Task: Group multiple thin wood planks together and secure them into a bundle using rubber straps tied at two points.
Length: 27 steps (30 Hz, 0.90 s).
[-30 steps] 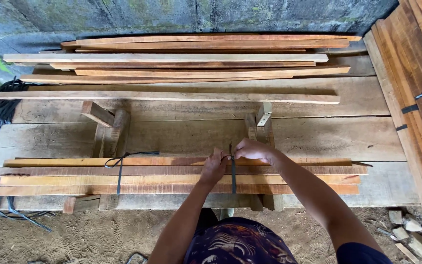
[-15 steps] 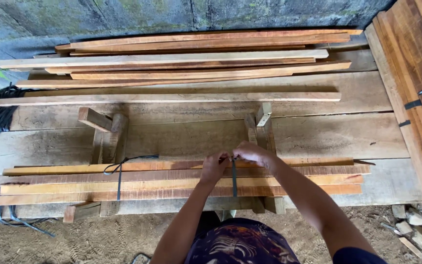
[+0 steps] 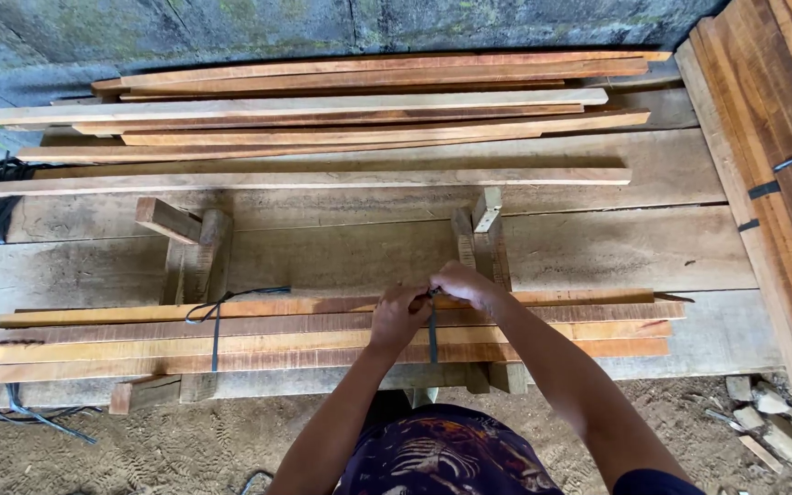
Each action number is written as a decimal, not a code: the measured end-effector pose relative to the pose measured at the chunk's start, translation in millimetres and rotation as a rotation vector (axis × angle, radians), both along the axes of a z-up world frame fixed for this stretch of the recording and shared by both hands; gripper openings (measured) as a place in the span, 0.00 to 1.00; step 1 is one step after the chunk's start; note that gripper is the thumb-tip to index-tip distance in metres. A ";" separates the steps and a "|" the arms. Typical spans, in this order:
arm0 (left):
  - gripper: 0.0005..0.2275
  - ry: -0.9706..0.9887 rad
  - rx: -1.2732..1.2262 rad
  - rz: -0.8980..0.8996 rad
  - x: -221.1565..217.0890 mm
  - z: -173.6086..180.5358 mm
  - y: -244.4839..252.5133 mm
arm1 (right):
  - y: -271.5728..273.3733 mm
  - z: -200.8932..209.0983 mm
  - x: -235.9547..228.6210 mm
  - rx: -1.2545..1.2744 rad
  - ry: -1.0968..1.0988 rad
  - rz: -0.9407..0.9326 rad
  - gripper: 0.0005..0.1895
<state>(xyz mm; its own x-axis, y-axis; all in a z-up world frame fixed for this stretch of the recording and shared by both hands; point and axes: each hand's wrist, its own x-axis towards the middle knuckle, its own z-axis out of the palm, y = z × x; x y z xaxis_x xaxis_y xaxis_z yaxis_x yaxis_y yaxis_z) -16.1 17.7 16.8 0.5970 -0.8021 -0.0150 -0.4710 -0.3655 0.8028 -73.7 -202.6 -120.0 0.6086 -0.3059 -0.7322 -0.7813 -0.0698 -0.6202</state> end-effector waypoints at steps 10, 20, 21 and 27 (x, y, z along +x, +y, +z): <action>0.06 -0.445 -0.135 0.081 -8.5 -65.4 -12.7 | 4.1 22.1 1.6 0.018 0.017 0.009 0.14; 0.06 -0.494 -0.147 0.088 -8.1 -63.4 -17.7 | 9.8 70.6 -10.0 0.042 -0.173 -0.027 0.04; 0.06 -0.462 -0.143 0.092 -12.5 -63.3 -13.2 | 14.9 70.4 -13.8 0.053 -0.205 -0.028 0.03; 0.12 -0.451 -0.102 0.026 -13.6 -55.9 -12.2 | 12.5 76.2 8.9 -0.178 -0.283 0.073 0.07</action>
